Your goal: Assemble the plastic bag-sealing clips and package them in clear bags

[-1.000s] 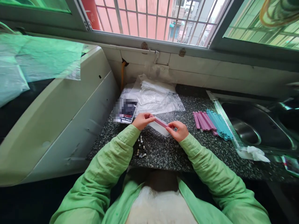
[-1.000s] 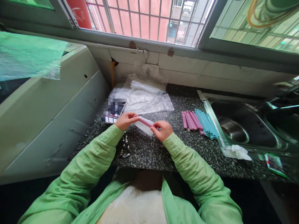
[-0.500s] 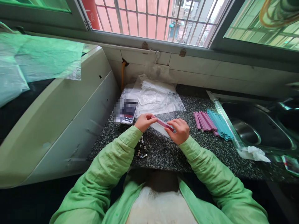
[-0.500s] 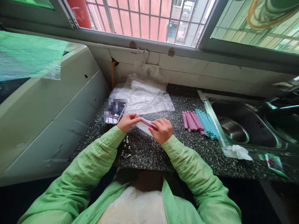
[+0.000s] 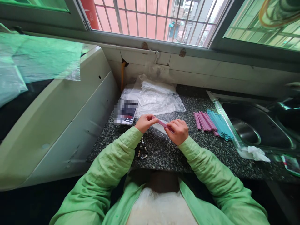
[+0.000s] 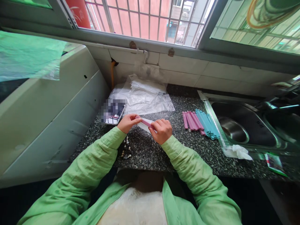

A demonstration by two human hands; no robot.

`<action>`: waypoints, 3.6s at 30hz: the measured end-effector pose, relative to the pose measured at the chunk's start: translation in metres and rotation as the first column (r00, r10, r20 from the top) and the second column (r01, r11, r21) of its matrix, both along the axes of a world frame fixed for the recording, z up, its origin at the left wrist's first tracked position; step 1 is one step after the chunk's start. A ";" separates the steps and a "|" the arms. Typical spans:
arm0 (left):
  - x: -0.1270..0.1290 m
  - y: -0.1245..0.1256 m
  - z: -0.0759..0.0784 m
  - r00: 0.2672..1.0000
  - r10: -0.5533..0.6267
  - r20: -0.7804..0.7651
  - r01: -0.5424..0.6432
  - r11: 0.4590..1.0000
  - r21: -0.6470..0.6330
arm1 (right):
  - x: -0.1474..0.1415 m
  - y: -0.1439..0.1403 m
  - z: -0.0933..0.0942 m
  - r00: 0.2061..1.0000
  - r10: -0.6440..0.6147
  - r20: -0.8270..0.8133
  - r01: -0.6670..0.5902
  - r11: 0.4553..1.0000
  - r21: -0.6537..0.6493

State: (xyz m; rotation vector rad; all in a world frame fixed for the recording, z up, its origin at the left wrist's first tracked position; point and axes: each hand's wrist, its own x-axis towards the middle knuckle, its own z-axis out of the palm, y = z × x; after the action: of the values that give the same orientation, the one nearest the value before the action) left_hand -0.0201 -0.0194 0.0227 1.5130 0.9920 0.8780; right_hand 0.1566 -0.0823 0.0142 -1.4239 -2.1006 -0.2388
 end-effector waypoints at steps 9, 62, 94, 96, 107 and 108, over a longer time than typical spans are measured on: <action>-0.001 -0.002 -0.001 0.972 -0.066 -0.226 0.128 0.954 0.271 | 0.007 0.001 0.008 0.997 -0.058 -0.055 0.062 0.995 0.084; -0.003 0.005 -0.004 0.976 -0.190 -0.103 0.179 0.977 -0.112 | 0.012 0.005 -0.006 0.999 -0.029 -0.016 0.031 0.984 0.178; 0.002 0.008 -0.012 0.990 -0.025 -0.139 0.026 1.000 0.003 | 0.000 0.002 -0.013 0.999 0.028 0.016 -0.030 0.992 0.119; 0.002 0.007 -0.011 0.990 -0.029 -0.141 0.030 1.000 0.009 | -0.001 0.002 -0.013 0.999 0.033 0.020 -0.035 0.991 0.131; 0.004 0.006 -0.011 0.987 -0.017 -0.160 0.021 0.999 0.027 | -0.003 0.000 -0.008 1.000 0.022 0.022 -0.025 0.991 0.131; 0.004 0.006 -0.011 0.987 -0.018 -0.162 0.023 0.999 0.025 | -0.003 0.000 -0.008 0.999 0.025 0.019 -0.028 0.990 0.139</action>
State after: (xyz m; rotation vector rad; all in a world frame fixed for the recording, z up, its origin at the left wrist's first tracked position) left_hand -0.0160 -0.0135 0.0122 1.6341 1.0837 0.7654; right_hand 0.1531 -0.0824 0.0061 -1.3154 -2.0721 -0.3810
